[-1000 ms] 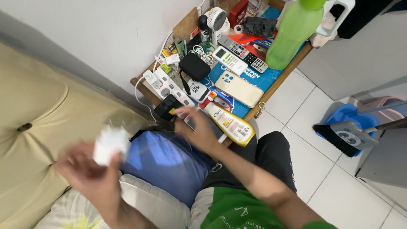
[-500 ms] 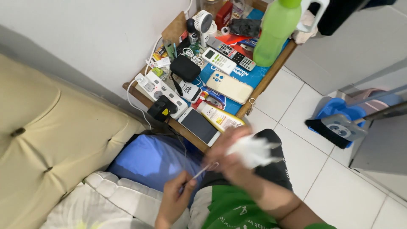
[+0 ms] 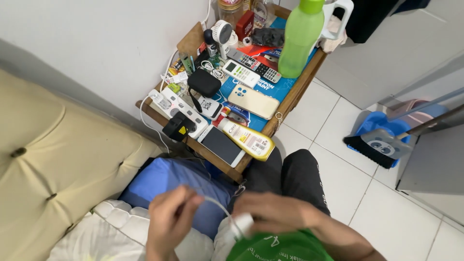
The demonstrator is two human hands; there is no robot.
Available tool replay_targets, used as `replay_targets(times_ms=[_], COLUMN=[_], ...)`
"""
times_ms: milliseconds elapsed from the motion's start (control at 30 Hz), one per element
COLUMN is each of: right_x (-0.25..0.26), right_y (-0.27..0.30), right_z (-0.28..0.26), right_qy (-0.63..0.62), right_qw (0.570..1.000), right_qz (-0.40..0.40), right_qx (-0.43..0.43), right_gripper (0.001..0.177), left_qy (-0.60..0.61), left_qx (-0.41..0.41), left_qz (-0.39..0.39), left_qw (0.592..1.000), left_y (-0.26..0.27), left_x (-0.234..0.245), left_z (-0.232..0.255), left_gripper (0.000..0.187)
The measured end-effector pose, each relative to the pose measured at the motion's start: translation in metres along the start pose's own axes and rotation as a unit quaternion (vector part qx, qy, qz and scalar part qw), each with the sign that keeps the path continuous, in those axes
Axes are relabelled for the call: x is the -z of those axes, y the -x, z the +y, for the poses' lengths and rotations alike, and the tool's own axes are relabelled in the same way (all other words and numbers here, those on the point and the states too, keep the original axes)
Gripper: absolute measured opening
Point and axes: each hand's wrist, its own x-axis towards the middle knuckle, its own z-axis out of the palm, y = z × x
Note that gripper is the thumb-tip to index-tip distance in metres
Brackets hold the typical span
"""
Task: The recorder tidies up a nightstand and packs various personal items into a black backpack on a bed, followed by brief sweeping.
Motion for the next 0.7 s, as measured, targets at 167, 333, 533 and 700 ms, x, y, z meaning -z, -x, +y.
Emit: replay_targets(times_ms=[167, 333, 533, 700], right_x=[-0.025, -0.004, -0.001, -0.026], right_y=[0.050, 0.029, 0.028, 0.049], right_z=[0.006, 0.012, 0.016, 0.018], right_qy=[-0.179, -0.055, 0.175, -0.237], right_qw=[0.964, 0.863, 0.977, 0.953], right_qz=[0.136, 0.502, 0.115, 0.186], right_qx=[0.143, 0.025, -0.034, 0.033], right_gripper=[0.028, 0.040, 0.044, 0.051], left_qy=[0.042, 0.069, -0.028, 0.085], left_qx=[0.071, 0.002, -0.041, 0.027], left_qz=[-0.148, -0.271, -0.256, -0.322], left_qw=[0.986, 0.960, 0.965, 0.943], left_y=[-0.002, 0.016, 0.000, 0.004], left_x=[-0.028, -0.041, -0.019, -0.045], left_z=[-0.001, 0.015, 0.032, 0.021], left_gripper=[0.018, 0.021, 0.031, 0.031])
